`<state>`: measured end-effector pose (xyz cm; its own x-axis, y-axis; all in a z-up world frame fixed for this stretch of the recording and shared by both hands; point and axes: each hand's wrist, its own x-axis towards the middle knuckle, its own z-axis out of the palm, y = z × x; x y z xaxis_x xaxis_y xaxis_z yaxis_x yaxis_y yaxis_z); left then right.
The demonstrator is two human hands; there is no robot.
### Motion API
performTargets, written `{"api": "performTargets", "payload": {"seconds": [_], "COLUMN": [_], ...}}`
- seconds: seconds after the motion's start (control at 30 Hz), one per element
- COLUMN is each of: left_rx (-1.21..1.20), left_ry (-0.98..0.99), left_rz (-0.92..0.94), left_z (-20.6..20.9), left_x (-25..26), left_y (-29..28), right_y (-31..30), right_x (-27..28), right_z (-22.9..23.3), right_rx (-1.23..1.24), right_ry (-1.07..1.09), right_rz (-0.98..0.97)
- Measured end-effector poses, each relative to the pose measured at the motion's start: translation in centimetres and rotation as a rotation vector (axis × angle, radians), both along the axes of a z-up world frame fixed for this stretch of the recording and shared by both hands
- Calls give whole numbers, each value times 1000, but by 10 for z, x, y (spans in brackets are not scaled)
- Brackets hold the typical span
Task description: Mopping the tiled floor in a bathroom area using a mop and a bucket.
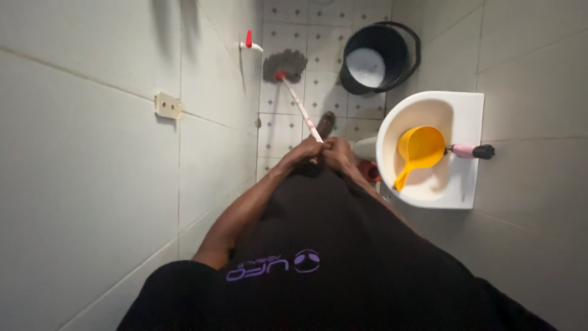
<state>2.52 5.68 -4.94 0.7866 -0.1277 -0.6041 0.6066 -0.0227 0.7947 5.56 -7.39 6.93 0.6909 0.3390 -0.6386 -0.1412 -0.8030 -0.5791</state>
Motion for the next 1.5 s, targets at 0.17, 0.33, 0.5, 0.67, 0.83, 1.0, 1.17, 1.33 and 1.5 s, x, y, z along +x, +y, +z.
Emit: {"api": "performTargets", "payload": {"seconds": [0.17,0.33,0.5,0.67,0.83,1.0,1.17,1.33,1.5], "left_rx": [148,29,-277,-154,-69,-14,119,57,12], "left_ry": [124,104,125,44,19,11,60,86,120], "left_rz": [128,336,667,756,968,917,825,770,774], "left_z": [1,5,23,35,35,48,43,20,38], "left_x": [38,103,192,271,311,312,295,261,254], "left_y": [35,93,152,191,194,185,196,178,169], "right_y": [45,103,167,242,339,398,423,422,339], "right_x": [45,128,233,354,499,566,676,675,601], "right_z": [-3,-28,-83,-126,-220,-111,-168,-279,-366], "right_rx": [113,110,127,162,122,93,158,72,263], "right_ry": [55,2,-276,-287,-714,-609,-322,-498,-683], "right_rz": [-41,56,95,139,318,277,136,402,528]}}
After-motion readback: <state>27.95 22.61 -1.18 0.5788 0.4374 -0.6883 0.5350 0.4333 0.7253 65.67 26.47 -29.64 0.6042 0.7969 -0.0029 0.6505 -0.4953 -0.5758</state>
